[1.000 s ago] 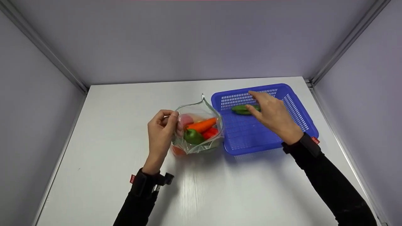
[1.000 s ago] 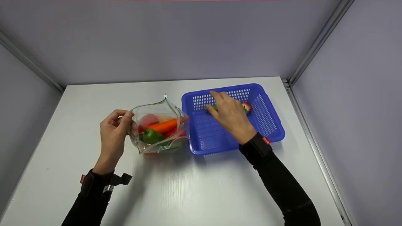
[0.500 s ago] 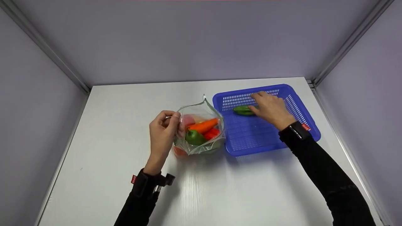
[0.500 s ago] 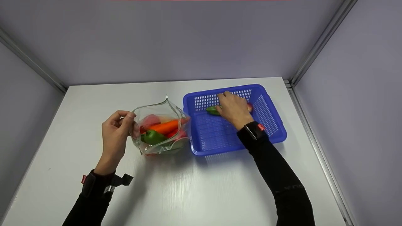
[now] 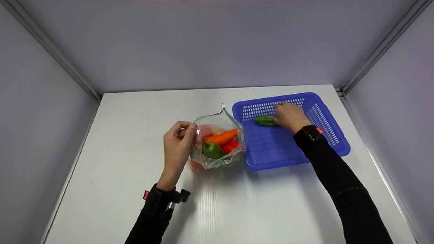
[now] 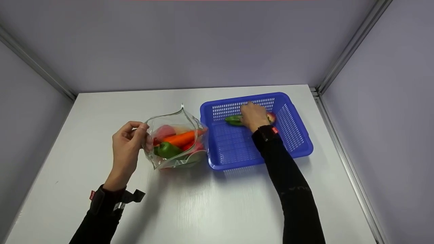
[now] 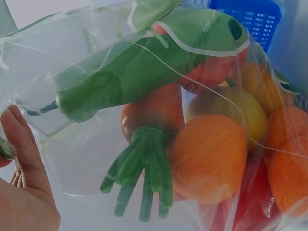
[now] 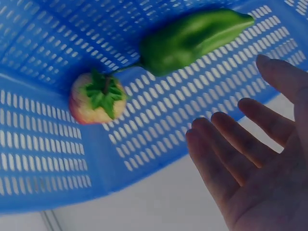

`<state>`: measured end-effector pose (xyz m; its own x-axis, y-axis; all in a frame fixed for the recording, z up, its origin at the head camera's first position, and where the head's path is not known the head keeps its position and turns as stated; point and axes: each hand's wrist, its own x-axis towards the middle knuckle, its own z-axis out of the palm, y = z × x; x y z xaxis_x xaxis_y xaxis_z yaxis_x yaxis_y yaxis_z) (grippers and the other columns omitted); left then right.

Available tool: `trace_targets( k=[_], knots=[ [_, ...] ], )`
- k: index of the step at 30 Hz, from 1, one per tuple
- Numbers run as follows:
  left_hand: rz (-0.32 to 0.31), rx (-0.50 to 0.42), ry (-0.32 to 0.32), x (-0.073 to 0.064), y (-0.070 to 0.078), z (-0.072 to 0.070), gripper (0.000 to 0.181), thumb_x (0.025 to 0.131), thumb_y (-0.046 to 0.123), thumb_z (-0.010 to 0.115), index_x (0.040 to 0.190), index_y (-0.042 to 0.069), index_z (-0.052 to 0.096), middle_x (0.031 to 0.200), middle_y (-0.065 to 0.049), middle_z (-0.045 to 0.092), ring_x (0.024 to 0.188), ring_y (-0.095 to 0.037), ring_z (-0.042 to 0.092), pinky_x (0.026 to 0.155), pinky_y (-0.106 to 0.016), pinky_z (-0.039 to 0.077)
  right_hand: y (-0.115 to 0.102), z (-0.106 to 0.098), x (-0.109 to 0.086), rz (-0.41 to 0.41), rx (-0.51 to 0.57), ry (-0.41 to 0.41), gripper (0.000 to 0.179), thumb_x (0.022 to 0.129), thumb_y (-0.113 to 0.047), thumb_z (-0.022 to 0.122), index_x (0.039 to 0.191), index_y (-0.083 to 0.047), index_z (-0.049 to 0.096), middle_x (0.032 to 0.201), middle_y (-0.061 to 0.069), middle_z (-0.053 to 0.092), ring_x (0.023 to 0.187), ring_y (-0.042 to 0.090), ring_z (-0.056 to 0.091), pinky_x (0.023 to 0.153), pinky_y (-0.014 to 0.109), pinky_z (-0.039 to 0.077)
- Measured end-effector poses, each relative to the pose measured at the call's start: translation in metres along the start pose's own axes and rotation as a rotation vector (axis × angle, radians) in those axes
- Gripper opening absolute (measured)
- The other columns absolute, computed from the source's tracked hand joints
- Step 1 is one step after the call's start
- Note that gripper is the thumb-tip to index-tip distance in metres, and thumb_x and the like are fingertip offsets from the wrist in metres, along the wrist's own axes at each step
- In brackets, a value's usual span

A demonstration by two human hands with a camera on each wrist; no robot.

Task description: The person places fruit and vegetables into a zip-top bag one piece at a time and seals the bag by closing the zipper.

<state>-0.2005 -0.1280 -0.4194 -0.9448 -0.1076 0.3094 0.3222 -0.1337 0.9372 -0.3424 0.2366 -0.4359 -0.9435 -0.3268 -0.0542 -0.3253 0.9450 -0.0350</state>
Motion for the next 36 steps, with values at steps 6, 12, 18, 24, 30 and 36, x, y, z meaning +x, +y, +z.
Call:
trace_targets(
  k=[6, 12, 18, 24, 30, 36],
  knots=[
    [0.002, 0.010, 0.005, -0.003, 0.002, 0.000, 0.020, 0.104, 0.015, 0.065, 0.098, -0.005, 0.064, 0.064, -0.014, 0.062, 0.047, -0.018, 0.058, 0.046, -0.026, 0.049, 0.010, 0.010, 0.005, 0.039, 0.052, -0.059, 0.024, 0.095, -0.017, 0.071, 0.100, 0.006, 0.065, 0.099, 0.028, 0.066, 0.093, 0.045, 0.065, 0.080, 0.063, 0.053],
    [0.001, 0.019, -0.010, -0.007, 0.003, 0.002, 0.018, 0.104, 0.012, 0.064, 0.098, -0.005, 0.064, 0.064, -0.014, 0.062, 0.048, -0.018, 0.057, 0.047, -0.026, 0.050, 0.022, 0.016, 0.003, 0.084, 0.104, -0.113, 0.023, 0.096, -0.017, 0.071, 0.091, 0.004, 0.062, 0.088, 0.022, 0.064, 0.082, 0.040, 0.063, 0.076, 0.059, 0.051],
    [0.007, 0.016, -0.027, -0.009, 0.004, 0.005, 0.018, 0.103, 0.012, 0.065, 0.098, -0.005, 0.064, 0.065, -0.014, 0.063, 0.047, -0.017, 0.057, 0.047, -0.026, 0.050, 0.023, 0.022, 0.000, 0.108, 0.160, -0.173, 0.021, 0.098, -0.016, 0.069, 0.089, 0.001, 0.059, 0.086, 0.016, 0.057, 0.079, 0.033, 0.055, 0.074, 0.053, 0.048],
    [0.001, 0.004, -0.038, -0.009, 0.004, 0.007, 0.018, 0.104, 0.014, 0.064, 0.098, -0.004, 0.064, 0.064, -0.013, 0.062, 0.047, -0.018, 0.057, 0.046, -0.027, 0.051, 0.020, 0.027, -0.004, 0.120, 0.205, -0.216, 0.028, 0.098, -0.014, 0.068, 0.112, 0.007, 0.059, 0.104, 0.026, 0.061, 0.099, 0.041, 0.059, 0.088, 0.058, 0.047],
    [0.007, 0.017, -0.039, -0.009, 0.002, 0.007, 0.019, 0.104, 0.014, 0.064, 0.099, -0.004, 0.064, 0.064, -0.013, 0.063, 0.047, -0.017, 0.057, 0.046, -0.026, 0.050, 0.019, 0.028, -0.008, 0.086, 0.145, -0.203, 0.016, 0.093, -0.008, 0.069, 0.093, 0.006, 0.063, 0.101, 0.028, 0.064, 0.097, 0.042, 0.061, 0.085, 0.058, 0.049],
    [0.011, 0.027, -0.037, -0.007, 0.000, 0.006, 0.019, 0.104, 0.014, 0.064, 0.099, -0.004, 0.065, 0.064, -0.013, 0.063, 0.047, -0.017, 0.057, 0.047, -0.026, 0.050, 0.025, 0.025, -0.010, 0.121, 0.186, -0.210, 0.024, 0.091, -0.011, 0.073, 0.077, -0.004, 0.055, 0.082, 0.014, 0.056, 0.075, 0.030, 0.053, 0.068, 0.047, 0.047]
  ],
)
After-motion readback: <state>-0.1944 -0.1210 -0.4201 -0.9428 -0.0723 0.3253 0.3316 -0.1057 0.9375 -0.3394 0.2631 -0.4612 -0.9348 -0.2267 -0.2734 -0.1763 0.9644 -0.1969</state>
